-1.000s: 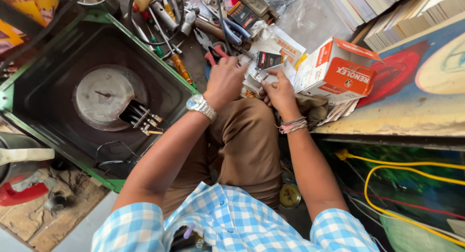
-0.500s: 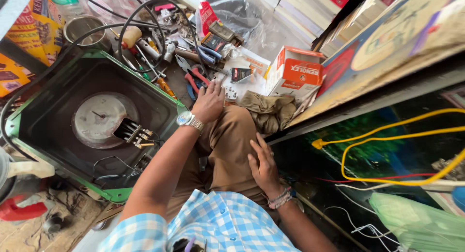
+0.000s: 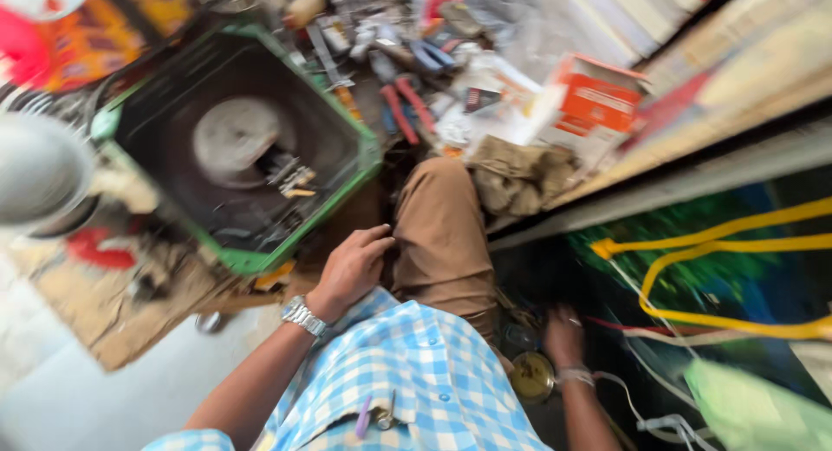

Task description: The person sits on the floor with a green appliance on their lap and uses a screwdriver to tighten screws on the internal wiring terminals. They handle a power cord and a small cylindrical component, repeatedly adjusting connections and testing the setup.

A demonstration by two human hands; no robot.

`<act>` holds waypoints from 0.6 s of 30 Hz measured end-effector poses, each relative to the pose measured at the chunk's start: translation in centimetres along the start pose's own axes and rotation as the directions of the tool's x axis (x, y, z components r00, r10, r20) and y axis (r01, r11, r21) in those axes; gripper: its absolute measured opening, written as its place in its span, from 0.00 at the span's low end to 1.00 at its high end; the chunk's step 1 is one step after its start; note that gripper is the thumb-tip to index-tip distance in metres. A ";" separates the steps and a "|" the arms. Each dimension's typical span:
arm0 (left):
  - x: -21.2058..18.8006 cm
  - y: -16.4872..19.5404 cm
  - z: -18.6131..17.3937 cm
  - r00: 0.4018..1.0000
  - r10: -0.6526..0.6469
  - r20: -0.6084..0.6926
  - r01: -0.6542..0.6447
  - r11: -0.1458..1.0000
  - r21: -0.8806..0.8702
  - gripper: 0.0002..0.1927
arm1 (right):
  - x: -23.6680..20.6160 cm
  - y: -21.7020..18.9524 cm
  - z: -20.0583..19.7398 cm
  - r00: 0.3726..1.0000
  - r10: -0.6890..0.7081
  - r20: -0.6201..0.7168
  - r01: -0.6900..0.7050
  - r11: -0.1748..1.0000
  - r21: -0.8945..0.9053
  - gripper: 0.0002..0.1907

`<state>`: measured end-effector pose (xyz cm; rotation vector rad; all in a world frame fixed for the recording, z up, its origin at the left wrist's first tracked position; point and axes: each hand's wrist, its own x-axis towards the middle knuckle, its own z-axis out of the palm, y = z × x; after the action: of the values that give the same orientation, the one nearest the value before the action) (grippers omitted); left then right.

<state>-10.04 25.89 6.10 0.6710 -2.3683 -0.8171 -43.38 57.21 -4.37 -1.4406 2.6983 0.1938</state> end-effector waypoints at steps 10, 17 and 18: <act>-1.4 -3.7 2.1 0.996 -0.064 0.059 0.070 0.992 -0.107 0.16 | 2.4 0.8 1.5 0.660 0.411 0.629 -0.314 0.911 -0.266 0.17; -0.5 -4.9 2.0 0.993 -0.086 0.077 0.098 0.981 -0.165 0.17 | 5.9 -5.4 4.1 0.853 0.405 0.330 -0.498 0.821 0.279 0.19; -0.3 -5.0 1.8 0.993 -0.069 0.091 0.084 0.983 -0.165 0.17 | 6.4 -5.0 3.5 0.821 0.262 0.508 -0.324 0.945 0.036 0.17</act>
<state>-9.61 23.31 1.43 0.6723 -2.3266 -1.0862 -42.81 49.71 -9.01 -0.7859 2.4224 0.3583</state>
